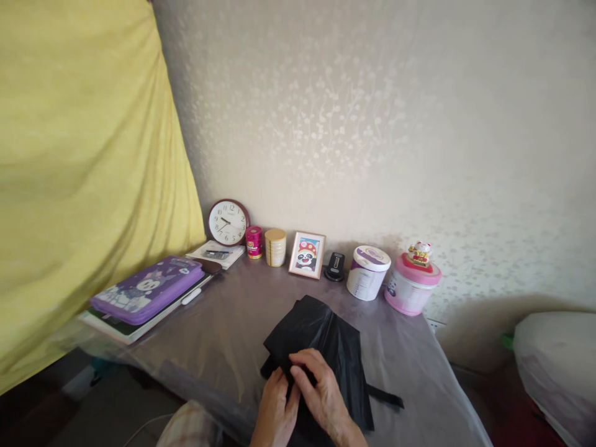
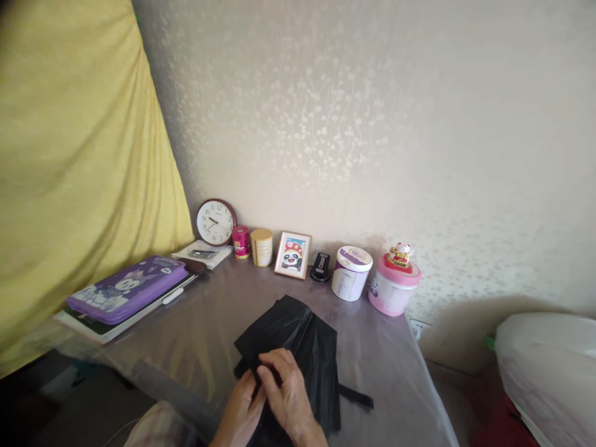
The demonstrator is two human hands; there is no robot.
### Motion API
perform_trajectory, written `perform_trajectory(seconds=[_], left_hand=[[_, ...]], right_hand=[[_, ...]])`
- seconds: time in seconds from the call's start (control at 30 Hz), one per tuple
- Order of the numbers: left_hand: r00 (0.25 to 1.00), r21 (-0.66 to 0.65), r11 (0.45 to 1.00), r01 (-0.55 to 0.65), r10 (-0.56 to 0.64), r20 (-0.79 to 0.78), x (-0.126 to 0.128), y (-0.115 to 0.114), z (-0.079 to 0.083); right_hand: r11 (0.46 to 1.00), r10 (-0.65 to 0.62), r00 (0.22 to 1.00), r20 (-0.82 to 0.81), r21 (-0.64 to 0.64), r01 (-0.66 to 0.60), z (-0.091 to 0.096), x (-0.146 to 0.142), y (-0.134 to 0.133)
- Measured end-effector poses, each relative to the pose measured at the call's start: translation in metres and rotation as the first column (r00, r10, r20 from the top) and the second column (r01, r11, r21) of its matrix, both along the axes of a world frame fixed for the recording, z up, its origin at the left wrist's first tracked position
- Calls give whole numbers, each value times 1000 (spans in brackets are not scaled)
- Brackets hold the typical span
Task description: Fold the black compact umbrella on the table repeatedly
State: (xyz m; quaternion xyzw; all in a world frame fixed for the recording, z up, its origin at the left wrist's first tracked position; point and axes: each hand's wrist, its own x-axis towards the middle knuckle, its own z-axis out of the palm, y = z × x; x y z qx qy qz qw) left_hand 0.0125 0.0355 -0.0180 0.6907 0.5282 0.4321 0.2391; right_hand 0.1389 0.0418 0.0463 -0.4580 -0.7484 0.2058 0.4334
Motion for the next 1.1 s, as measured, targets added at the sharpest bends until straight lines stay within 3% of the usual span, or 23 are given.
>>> perform_trajectory(seconds=[0.13,0.3,0.57,0.73,0.9,1.03,1.1], left_hand=[[999,-1,1000,-31,31,-36,1,0,2],[997,18,998,-58,59,-59,2,1,-6],[999,-89,995,-46,44,-28,2,0,-3],[998,-129,990,-54,59,32,2,1,-11],[982,-131,980,-153,165,92,-7,-6,-22],[979,-87,988,-125,137,152,-21,-14,-12],[965,-47,978,-201,206,165,-28,-14,-1]], right_hand=[[972,-187,978,91,158,171,-15,21,13],[961,-237,924,301,215,176,-32,29,39],[951,-298,849,436,215,224,-23,24,81],[978,-176,873,455,182,102,-14,3,61],[994,9,895,446,90,-55,-5,-10,26],[988,112,885,452,42,-146,2,-10,12],[982,146,883,446,43,-184,2,-10,6]])
